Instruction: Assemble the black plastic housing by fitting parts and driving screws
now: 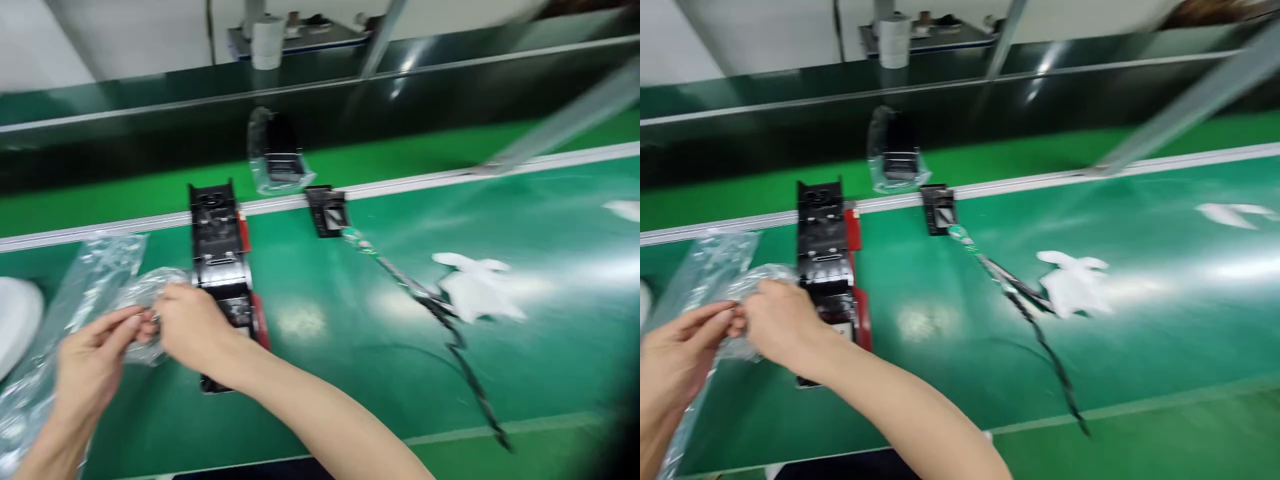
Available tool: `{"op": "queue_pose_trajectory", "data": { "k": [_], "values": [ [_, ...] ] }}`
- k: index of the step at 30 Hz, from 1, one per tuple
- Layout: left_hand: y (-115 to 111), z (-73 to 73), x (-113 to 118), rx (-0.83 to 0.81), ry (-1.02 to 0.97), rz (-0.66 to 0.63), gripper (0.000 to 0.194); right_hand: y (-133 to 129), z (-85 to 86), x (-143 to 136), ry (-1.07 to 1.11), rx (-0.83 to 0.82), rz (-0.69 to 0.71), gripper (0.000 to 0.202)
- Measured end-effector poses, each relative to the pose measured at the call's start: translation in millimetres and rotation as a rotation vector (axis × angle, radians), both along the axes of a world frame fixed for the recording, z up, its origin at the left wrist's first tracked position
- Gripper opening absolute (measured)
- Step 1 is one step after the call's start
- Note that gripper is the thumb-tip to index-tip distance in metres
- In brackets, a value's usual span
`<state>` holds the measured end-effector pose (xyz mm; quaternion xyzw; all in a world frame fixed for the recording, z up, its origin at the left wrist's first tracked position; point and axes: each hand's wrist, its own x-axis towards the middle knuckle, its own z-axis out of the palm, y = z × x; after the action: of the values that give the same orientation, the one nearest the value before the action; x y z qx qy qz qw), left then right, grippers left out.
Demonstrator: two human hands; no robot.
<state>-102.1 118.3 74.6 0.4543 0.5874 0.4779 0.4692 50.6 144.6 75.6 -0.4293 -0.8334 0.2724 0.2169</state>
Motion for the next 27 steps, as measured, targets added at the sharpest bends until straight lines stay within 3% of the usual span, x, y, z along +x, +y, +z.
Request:
{"op": "queue_pose_trajectory", "data": {
  "k": [1,4,8,10,13,18,27],
  "values": [
    [-3,1.9,1,-0.066,-0.137,0.008,0.032,-4,1.9,7,0.132,0.022,-0.038,0.018],
    [-7,3.8,16,-0.142,-0.37,-0.131,0.023,-20,-2.0,30,0.71,0.027,-0.186,0.028],
    [-15,3.2,33,-0.165,-0.59,-0.334,0.008,-50,-17.1,53,1.144,-0.462,-0.185,0.011],
    [-21,1.8,37,-0.175,-0.642,-0.381,0.008,-65,-24.1,59,1.284,-0.654,-0.233,0.014],
    [-26,-2.0,41,-0.193,-0.674,-0.419,0.008,-84,-30.6,65,1.372,-0.771,-0.257,0.018],
    [-31,-6.0,47,-0.206,-0.664,-0.477,0.007,-100,-33.4,74,1.438,-0.826,-0.215,0.011],
    [-36,-3.1,56,-0.202,-0.57,-0.475,0.004,-108,-34.4,79,1.497,-0.765,-0.135,0.008]
  ]
}}
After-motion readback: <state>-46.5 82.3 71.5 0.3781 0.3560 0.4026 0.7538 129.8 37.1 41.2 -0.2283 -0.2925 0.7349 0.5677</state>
